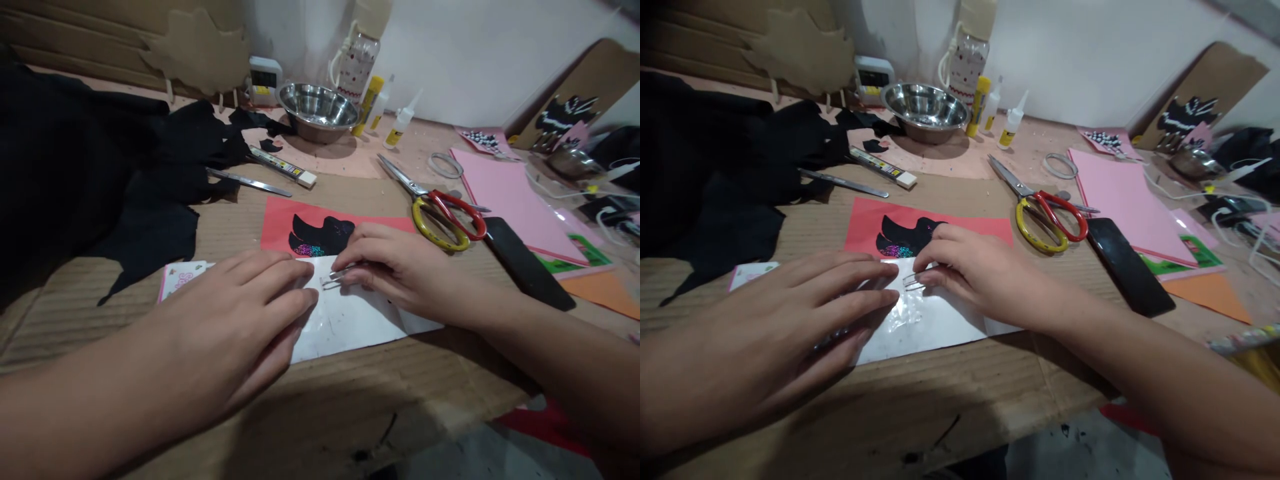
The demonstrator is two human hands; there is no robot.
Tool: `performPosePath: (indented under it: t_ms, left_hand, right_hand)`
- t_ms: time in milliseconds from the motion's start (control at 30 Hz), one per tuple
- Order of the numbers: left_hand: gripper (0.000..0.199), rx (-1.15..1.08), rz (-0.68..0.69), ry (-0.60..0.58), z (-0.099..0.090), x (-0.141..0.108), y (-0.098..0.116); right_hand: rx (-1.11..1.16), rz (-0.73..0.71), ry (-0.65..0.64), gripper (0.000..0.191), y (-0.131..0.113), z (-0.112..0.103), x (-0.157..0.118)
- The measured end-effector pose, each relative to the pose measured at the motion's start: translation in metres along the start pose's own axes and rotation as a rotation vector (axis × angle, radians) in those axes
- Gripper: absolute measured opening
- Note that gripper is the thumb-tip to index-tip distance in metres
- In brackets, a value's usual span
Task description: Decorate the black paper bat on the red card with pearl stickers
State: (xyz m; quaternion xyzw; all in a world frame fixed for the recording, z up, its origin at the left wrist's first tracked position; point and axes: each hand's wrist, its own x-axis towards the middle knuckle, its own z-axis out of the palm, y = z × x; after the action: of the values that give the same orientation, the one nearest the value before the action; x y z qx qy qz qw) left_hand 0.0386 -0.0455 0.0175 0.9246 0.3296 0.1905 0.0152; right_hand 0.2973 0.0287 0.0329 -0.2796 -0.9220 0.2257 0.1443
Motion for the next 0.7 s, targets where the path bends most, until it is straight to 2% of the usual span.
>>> performPosePath:
  t_ms: [100,300,700]
  left_hand:
    - [0.037,-0.009,0.008,-0.004,-0.0003,0.0001,0.0]
    - [0.035,-0.044,0.013,-0.005,-0.0008,0.0009,-0.0003]
    - [0.035,-0.044,0.019,0.001,-0.0003,0.0015,-0.0016]
  right_hand:
    - [-0.026,-0.029,-0.056,0.013,-0.0005,-0.0013,-0.0016]
    - [-0.047,-0.031,-0.075,0.011,0.0005,-0.0018,-0.0001]
    - [-0.048,-0.059,-0.053,0.007,0.0009,0.0004,0.0004]
